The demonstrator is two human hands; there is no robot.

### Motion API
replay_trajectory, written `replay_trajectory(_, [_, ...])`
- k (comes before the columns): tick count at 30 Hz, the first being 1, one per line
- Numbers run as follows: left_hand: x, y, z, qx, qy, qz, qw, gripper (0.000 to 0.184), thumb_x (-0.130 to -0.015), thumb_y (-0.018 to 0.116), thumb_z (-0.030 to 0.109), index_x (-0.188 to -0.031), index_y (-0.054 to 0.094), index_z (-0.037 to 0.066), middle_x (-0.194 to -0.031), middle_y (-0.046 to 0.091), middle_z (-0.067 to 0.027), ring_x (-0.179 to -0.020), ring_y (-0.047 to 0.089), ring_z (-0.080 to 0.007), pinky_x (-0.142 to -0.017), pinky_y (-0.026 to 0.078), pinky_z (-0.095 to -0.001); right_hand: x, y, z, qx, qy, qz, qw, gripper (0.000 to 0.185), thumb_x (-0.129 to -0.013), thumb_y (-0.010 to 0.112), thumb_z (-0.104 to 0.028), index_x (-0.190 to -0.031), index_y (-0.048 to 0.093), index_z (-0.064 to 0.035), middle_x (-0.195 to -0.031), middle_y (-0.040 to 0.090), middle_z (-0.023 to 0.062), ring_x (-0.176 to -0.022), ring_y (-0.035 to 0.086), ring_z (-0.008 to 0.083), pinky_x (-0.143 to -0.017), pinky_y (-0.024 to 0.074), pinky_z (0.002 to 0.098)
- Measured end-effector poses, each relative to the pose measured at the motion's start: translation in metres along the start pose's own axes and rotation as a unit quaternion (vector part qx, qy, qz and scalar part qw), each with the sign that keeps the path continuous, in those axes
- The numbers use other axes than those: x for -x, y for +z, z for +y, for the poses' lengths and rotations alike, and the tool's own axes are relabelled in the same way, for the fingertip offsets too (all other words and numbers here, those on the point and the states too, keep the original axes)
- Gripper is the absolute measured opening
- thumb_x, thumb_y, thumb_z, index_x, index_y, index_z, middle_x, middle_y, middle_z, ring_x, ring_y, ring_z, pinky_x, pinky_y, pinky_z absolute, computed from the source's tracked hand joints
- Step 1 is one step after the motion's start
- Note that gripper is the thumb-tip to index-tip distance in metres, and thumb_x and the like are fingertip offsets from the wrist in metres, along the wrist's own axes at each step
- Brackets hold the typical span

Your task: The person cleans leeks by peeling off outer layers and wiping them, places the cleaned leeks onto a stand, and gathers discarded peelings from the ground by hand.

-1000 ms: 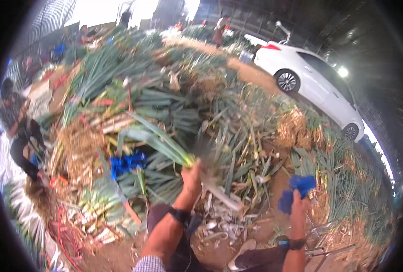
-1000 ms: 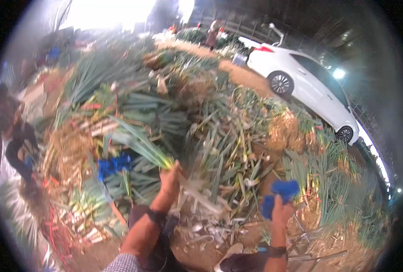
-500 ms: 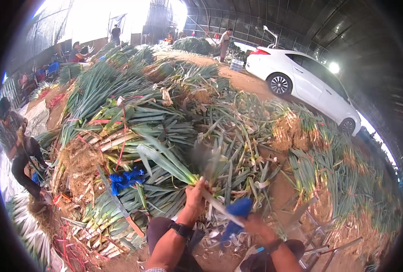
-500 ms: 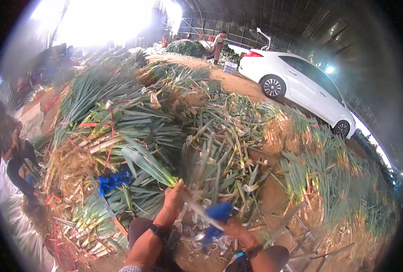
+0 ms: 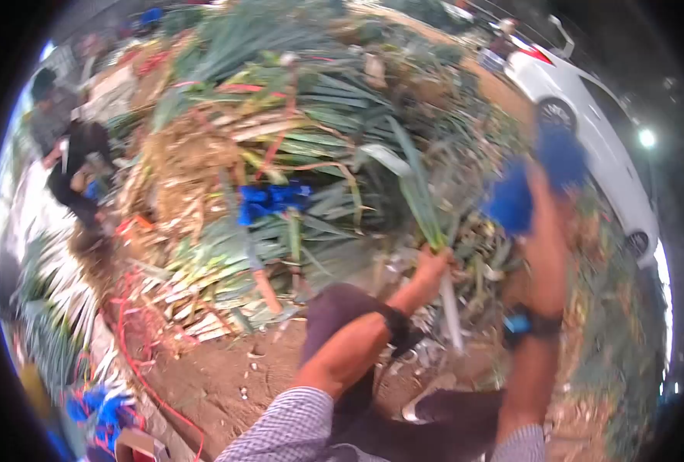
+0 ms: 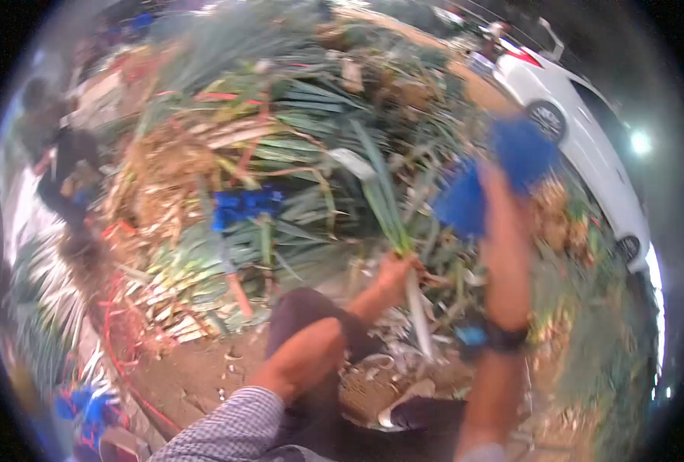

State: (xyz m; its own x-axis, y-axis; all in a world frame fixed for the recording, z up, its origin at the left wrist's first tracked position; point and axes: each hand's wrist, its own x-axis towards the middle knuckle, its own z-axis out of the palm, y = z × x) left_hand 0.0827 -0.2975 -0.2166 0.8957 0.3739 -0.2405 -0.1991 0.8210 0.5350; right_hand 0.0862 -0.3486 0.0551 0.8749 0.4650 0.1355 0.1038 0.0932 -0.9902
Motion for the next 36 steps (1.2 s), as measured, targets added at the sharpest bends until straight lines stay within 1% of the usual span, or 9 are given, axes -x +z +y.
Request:
replay_trajectory(4, [-0.01, -0.012, 0.0, 0.109, -0.048, -0.129, 0.984, 0.031, -0.097, 0.059, 0.034, -0.101, 0.05, 0.005, -0.081, 0.061, -0.0121, -0.071, 0.062, -0.0258, -0.062, 0.054, -0.0422, -0.036, 0.072, 0.003, 0.244, -0.226, -0.213, 0.919, 0.044, -0.095, 0.064, -0.027, -0.125, 0.059, 0.0047, -0.119, 0.065, 0.0149, -0.113, 0.061, 0.0193, -0.098, 0.0478, 0.0331])
replay_trajectory(8, [0.011, 0.003, 0.04, 0.126, -0.037, -0.117, 0.985, 0.037, -0.099, 0.054, 0.042, -0.103, 0.054, 0.005, -0.088, 0.061, -0.013, -0.083, 0.062, -0.0274, -0.08, 0.052, -0.0451, -0.015, -0.006, 0.02, 0.244, -0.135, -0.111, 0.954, 0.043, -0.09, 0.068, -0.031, -0.117, 0.064, 0.0027, -0.107, 0.07, 0.021, -0.098, 0.069, 0.0282, -0.083, 0.0548, 0.0383])
replay_trajectory(13, [0.006, 0.005, 0.043, 0.024, -0.015, -0.243, 0.97, 0.041, -0.099, 0.053, 0.043, -0.112, 0.057, 0.004, -0.095, 0.064, -0.0085, -0.091, 0.062, -0.0241, -0.086, 0.049, -0.0408, 0.066, -0.073, 0.16, 0.629, -0.165, -0.016, 0.759, 0.04, -0.073, 0.076, -0.022, -0.106, 0.069, -0.0019, -0.091, 0.071, 0.0173, -0.085, 0.067, 0.0358, -0.082, 0.0493, 0.0473])
replay_trajectory(19, [0.005, 0.017, 0.028, -0.102, -0.15, -0.299, 0.937, 0.053, -0.101, 0.052, 0.038, -0.138, 0.046, 0.0, -0.131, 0.056, -0.0204, -0.118, 0.058, -0.0328, -0.104, 0.044, -0.0447, 0.067, -0.128, 0.171, 0.533, -0.025, 0.036, 0.845, 0.022, -0.083, 0.065, -0.021, -0.099, 0.061, -0.0073, -0.086, 0.068, 0.0183, -0.08, 0.067, 0.0385, -0.07, 0.0523, 0.0487])
replay_trajectory(23, [0.03, 0.039, 0.024, -0.317, -0.137, -0.309, 0.886, 0.062, -0.096, 0.059, 0.043, -0.139, 0.046, -0.001, -0.126, 0.059, -0.0212, -0.113, 0.061, -0.0334, -0.098, 0.049, -0.0448, 0.116, -0.239, 0.077, 0.539, -0.011, 0.211, 0.815, 0.042, -0.082, 0.068, -0.045, -0.108, 0.065, -0.0123, -0.094, 0.07, 0.0171, -0.081, 0.068, 0.0319, -0.072, 0.0534, 0.0426])
replay_trajectory(28, [0.0, 0.005, -0.023, -0.477, -0.039, -0.296, 0.826, 0.049, -0.095, 0.063, 0.037, -0.124, 0.057, -0.002, -0.098, 0.066, -0.0095, -0.09, 0.064, -0.0171, -0.076, 0.051, -0.0303, 0.289, -0.371, -0.041, 0.493, -0.024, 0.516, 0.7, 0.038, -0.082, 0.076, -0.029, -0.103, 0.065, 0.0003, -0.076, 0.067, 0.0067, -0.065, 0.061, 0.0138, -0.063, 0.0509, 0.0293])
replay_trajectory(31, [-0.026, -0.018, -0.044, -0.595, -0.073, -0.368, 0.711, 0.038, -0.095, 0.063, 0.032, -0.115, 0.059, -0.001, -0.09, 0.062, -0.0028, -0.081, 0.058, -0.0125, -0.069, 0.047, -0.0287, 0.415, -0.434, -0.019, 0.218, -0.202, 0.623, 0.723, 0.02, -0.09, 0.066, -0.023, -0.094, 0.064, -0.003, -0.074, 0.06, 0.0044, -0.068, 0.057, 0.0136, -0.06, 0.0469, 0.0289])
replay_trajectory(32, [-0.04, -0.043, -0.061, -0.469, -0.137, -0.389, 0.781, 0.031, -0.094, 0.063, 0.027, -0.111, 0.059, 0.001, -0.088, 0.06, -0.0004, -0.076, 0.055, -0.011, -0.064, 0.044, -0.0294, 0.451, -0.432, -0.007, 0.217, -0.189, 0.643, 0.71, 0.021, -0.092, 0.063, -0.024, -0.095, 0.063, -0.0028, -0.076, 0.06, 0.0044, -0.069, 0.057, 0.0137, -0.061, 0.0472, 0.0289])
replay_trajectory(36, [0.026, 0.008, -0.04, -0.577, -0.168, -0.321, 0.732, 0.036, -0.093, 0.064, 0.025, -0.117, 0.057, 0.0, -0.091, 0.063, -0.0029, -0.079, 0.059, -0.0122, -0.069, 0.047, -0.0278, 0.588, -0.443, 0.088, 0.238, -0.02, 0.665, 0.708, 0.029, -0.095, 0.059, -0.027, -0.107, 0.063, -0.0005, -0.083, 0.063, 0.0064, -0.077, 0.061, 0.0172, -0.068, 0.0531, 0.0316])
